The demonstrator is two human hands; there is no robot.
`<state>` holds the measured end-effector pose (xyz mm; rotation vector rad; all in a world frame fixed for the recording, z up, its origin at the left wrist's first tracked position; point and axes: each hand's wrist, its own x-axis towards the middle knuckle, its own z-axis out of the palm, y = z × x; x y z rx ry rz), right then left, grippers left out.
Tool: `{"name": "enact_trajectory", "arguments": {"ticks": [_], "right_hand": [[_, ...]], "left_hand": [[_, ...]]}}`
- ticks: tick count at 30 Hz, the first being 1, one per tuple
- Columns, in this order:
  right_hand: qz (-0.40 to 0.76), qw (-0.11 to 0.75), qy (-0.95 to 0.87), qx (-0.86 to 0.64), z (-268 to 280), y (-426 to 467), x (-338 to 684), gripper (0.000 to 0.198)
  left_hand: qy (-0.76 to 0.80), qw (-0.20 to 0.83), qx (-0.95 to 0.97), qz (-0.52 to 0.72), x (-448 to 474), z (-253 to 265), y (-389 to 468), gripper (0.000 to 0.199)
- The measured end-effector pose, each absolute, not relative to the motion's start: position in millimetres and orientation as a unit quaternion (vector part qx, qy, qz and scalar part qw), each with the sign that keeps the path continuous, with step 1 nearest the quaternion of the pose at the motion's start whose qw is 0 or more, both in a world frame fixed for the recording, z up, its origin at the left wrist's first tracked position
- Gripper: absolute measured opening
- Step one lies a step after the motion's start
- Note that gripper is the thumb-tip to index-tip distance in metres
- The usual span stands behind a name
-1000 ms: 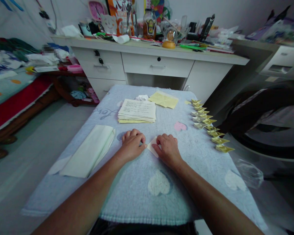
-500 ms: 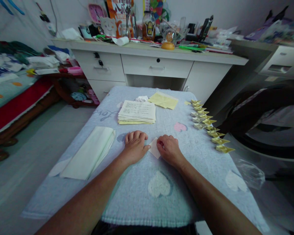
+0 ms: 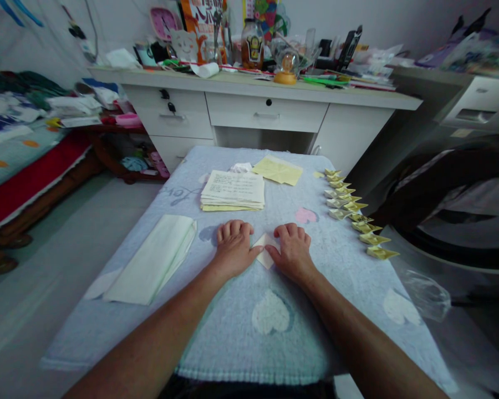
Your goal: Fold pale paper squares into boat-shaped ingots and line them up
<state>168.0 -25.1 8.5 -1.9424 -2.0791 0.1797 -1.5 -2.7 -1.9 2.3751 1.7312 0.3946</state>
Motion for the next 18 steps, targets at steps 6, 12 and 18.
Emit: {"name": "enact_trajectory", "arguments": {"ticks": [6,12,18], "right_hand": [[0.077,0.147,-0.72,-0.673,4,-20,188,0.043],[0.118,0.128,-0.726,-0.665,8,-15,203,0.037],[0.18,0.148,-0.736,-0.636,15,-17,207,0.025]], "left_hand": [[0.585,0.131,0.791,0.121,-5,3,0,0.034],[0.576,0.163,0.791,0.128,-10,4,-1,0.03],[0.546,0.151,0.81,0.15,-14,0,-2,0.03]]}}
